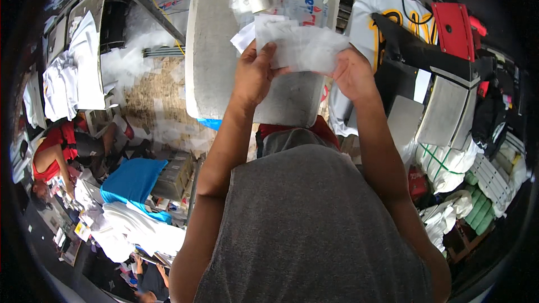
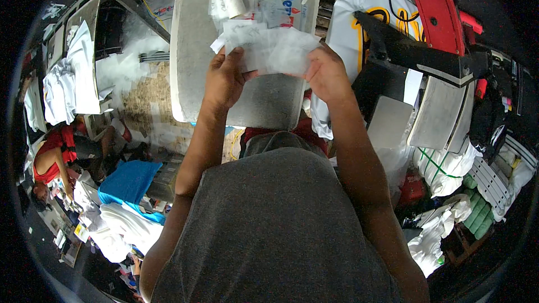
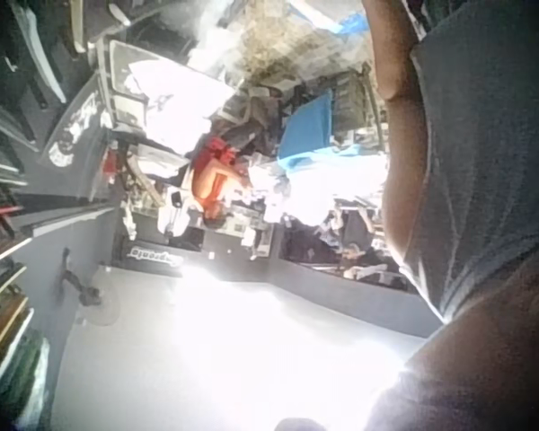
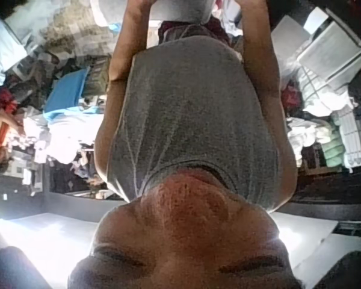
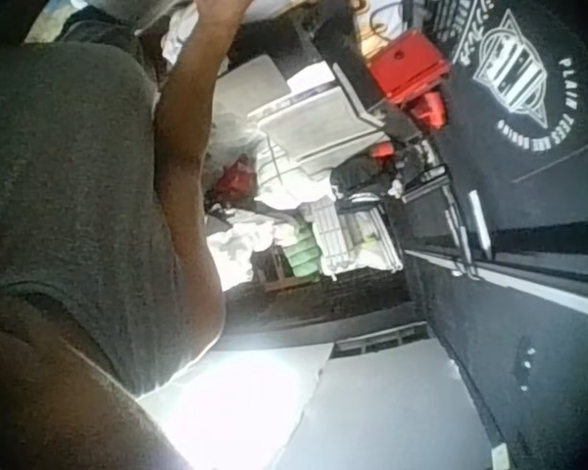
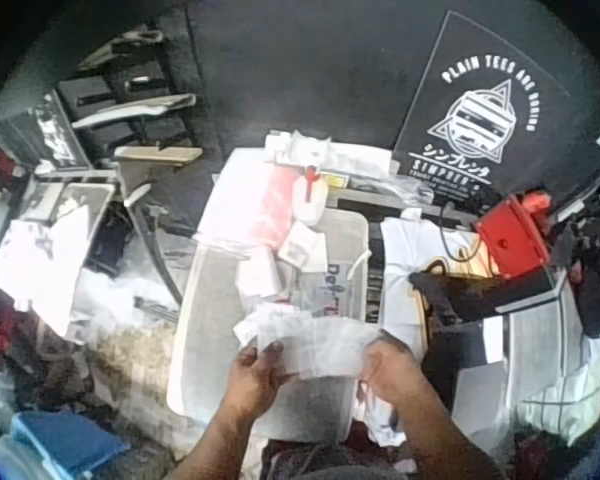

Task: The person heat-presses labels onto shirts using a heat press machine, sorts label transfer sheets on a table, and folds and bundles printed t-shirts by hand.

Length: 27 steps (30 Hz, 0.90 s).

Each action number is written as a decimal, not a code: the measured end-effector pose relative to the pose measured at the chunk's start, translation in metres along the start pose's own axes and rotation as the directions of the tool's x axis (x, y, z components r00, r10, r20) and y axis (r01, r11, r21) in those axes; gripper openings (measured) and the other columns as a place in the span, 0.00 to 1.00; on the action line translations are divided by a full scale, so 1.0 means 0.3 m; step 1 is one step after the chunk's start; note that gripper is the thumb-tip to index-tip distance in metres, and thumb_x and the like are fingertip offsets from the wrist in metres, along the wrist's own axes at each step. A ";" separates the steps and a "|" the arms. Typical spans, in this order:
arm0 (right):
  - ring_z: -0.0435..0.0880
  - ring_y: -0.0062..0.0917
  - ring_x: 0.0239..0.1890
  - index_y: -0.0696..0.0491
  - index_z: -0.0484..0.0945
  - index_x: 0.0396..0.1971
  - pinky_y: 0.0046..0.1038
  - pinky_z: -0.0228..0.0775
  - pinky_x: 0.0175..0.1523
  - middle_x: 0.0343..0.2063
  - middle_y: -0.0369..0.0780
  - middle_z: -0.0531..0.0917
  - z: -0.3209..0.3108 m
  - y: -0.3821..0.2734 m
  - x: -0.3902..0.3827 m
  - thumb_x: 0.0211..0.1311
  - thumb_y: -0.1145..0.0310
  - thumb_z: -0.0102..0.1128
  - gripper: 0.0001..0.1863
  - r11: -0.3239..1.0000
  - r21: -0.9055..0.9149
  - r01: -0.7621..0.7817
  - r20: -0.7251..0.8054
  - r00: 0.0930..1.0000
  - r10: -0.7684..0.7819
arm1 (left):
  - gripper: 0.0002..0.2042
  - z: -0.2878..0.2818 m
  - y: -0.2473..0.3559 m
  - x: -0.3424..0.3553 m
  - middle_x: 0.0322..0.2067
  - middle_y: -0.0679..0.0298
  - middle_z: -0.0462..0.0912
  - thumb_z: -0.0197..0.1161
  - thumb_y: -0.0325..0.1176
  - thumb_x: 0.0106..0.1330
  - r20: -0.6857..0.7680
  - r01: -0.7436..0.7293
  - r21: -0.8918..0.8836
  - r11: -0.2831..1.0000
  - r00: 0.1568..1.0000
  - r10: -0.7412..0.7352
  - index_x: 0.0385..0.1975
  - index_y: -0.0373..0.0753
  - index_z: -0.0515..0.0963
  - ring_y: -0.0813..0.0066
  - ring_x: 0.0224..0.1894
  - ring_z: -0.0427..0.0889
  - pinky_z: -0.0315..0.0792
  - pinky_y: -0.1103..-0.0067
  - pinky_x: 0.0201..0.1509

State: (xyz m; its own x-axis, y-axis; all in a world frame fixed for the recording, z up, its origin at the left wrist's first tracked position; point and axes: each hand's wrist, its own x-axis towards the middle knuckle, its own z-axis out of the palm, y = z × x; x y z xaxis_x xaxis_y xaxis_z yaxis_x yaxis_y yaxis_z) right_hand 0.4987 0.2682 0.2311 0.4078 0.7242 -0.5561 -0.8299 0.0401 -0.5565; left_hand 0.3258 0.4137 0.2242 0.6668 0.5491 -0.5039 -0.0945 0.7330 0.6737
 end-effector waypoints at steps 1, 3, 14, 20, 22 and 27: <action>0.79 0.46 0.58 0.62 0.68 0.60 0.54 0.77 0.56 0.57 0.49 0.77 0.005 0.009 -0.001 0.61 0.75 0.48 0.25 1.000 0.010 -0.003 0.035 0.999 0.003 | 0.15 -0.001 -0.006 -0.004 0.51 0.60 0.81 0.54 0.33 0.75 0.029 0.024 -0.075 0.997 0.999 -0.022 0.59 0.38 0.73 0.67 0.49 0.84 0.85 0.69 0.45; 0.78 0.38 0.59 0.59 0.67 0.63 0.48 0.72 0.60 0.58 0.46 0.77 0.018 0.033 -0.003 0.62 0.75 0.49 0.26 0.936 -0.350 0.029 -0.131 0.988 -0.080 | 0.16 -0.002 -0.027 -0.014 0.52 0.60 0.80 0.52 0.34 0.76 0.059 0.047 -0.149 0.988 0.998 -0.039 0.59 0.38 0.72 0.66 0.49 0.83 0.85 0.68 0.46; 0.82 0.46 0.54 0.58 0.66 0.61 0.39 0.72 0.59 0.50 0.55 0.81 0.089 0.206 0.112 0.63 0.70 0.58 0.27 0.325 -0.933 0.154 0.142 0.988 -0.058 | 0.21 -0.087 -0.134 -0.033 0.55 0.57 0.77 0.55 0.42 0.75 0.128 0.099 0.044 0.994 0.986 -0.104 0.62 0.36 0.69 0.69 0.55 0.78 0.79 0.66 0.56; 0.83 0.30 0.45 0.49 0.67 0.64 0.32 0.75 0.50 0.45 0.47 0.82 0.217 0.262 0.185 0.62 0.76 0.55 0.28 0.170 -0.965 0.201 0.199 0.980 -0.028 | 0.23 -0.208 -0.102 -0.026 0.59 0.54 0.74 0.52 0.40 0.76 0.061 0.112 -0.130 0.985 0.993 -0.105 0.65 0.34 0.63 0.60 0.59 0.77 0.76 0.58 0.61; 0.83 0.29 0.44 0.49 0.69 0.63 0.32 0.75 0.49 0.45 0.47 0.82 0.231 0.258 0.199 0.62 0.77 0.53 0.27 0.189 -0.954 0.232 0.235 0.972 -0.006 | 0.20 -0.238 -0.096 -0.031 0.55 0.56 0.76 0.52 0.39 0.76 0.046 0.108 -0.057 0.993 0.993 -0.105 0.61 0.33 0.68 0.63 0.57 0.78 0.81 0.63 0.56; 0.81 0.24 0.43 0.47 0.74 0.60 0.28 0.73 0.51 0.46 0.42 0.83 0.200 0.253 0.209 0.61 0.79 0.50 0.26 0.302 -0.942 0.145 0.195 0.970 0.143 | 0.19 -0.277 -0.086 -0.040 0.53 0.58 0.78 0.56 0.38 0.74 0.149 0.181 -0.145 0.973 0.976 -0.159 0.60 0.34 0.69 0.65 0.53 0.81 0.81 0.65 0.54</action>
State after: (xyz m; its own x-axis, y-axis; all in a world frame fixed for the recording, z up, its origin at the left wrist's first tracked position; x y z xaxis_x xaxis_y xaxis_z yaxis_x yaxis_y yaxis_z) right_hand 0.4384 0.3580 0.1911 0.2026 0.8428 -0.4987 0.1669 -0.5315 -0.8305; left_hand 0.2588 0.4216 0.1680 0.7756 0.3594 -0.5189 -0.0785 0.8706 0.4856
